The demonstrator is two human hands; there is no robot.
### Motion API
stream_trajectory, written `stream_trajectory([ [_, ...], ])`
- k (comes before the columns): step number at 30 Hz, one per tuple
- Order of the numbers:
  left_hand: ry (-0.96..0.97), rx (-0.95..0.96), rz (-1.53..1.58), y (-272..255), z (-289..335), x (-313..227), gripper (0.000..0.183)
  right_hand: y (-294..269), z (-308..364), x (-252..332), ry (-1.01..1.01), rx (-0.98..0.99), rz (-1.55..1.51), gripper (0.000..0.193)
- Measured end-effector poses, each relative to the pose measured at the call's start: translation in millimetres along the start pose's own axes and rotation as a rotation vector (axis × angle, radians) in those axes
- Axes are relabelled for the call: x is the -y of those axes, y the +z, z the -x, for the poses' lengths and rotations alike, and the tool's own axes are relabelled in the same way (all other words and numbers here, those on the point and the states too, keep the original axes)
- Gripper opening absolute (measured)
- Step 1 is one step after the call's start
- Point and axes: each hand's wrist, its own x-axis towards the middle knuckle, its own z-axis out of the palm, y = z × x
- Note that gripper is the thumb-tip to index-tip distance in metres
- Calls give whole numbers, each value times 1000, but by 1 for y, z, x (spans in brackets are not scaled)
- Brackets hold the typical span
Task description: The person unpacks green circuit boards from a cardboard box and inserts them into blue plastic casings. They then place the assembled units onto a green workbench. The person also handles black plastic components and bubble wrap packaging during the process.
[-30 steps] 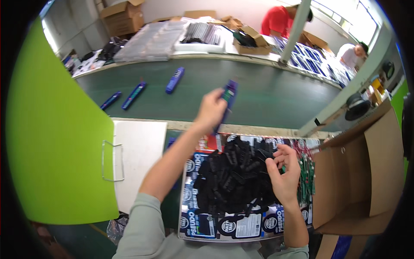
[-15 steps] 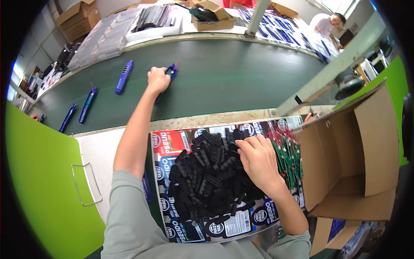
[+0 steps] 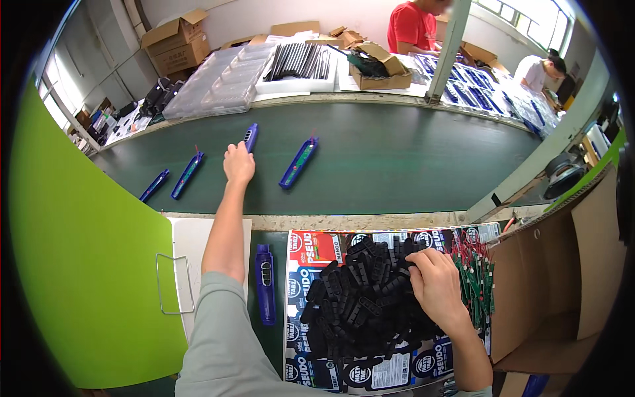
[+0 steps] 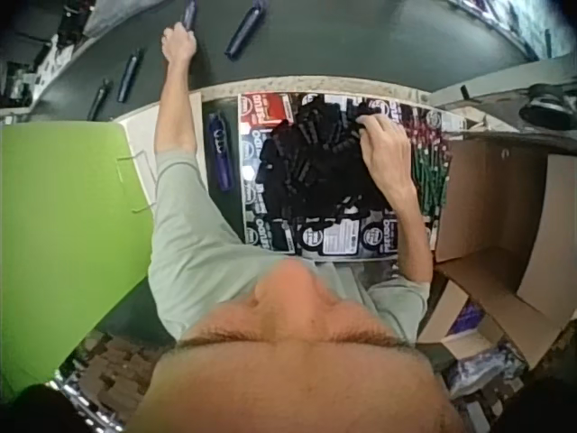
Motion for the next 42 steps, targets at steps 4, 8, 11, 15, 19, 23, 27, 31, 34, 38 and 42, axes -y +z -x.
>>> stream_trajectory([
  [4, 48, 28, 47, 0, -2, 16, 32, -7, 4, 2, 107, -166, -174, 18],
  [8, -305, 274, 968, -36, 9, -11, 46, -10, 9, 2, 136, -283, -354, 20],
  [11, -194, 304, 1329, -65, 39, -48, 52, -7, 14, 5, 195, -315, -483, 18],
  [15, -40, 557, 1567, -137, 130, -142, 49, -3, 16, 2, 238, -354, -700, 17],
  [19, 158, 767, 1600, -162, 227, -197, 52, -21, 9, 18, 255, -378, -747, 17],
  [23, 220, 903, 1626, -175, 283, -228, 56, -37, 6, 19, 137, -481, -487, 11],
  [27, 214, 898, 1633, -181, 300, -244, 35, -43, 14, 16, 169, -528, -307, 11],
  [31, 206, 874, 1607, -181, 304, -252, 30, -33, 19, 7, 166, -560, -184, 11],
  [34, 198, 818, 1587, -179, 308, -257, 28, -29, 20, 7, 75, -638, -58, 10],
  [38, 218, 696, 1503, -175, 311, -258, 23, -22, 24, 10, 53, -662, 78, 10],
  [42, 215, 580, 1489, -174, 311, -259, 18, -18, 28, 12, 55, -700, 115, 26],
])
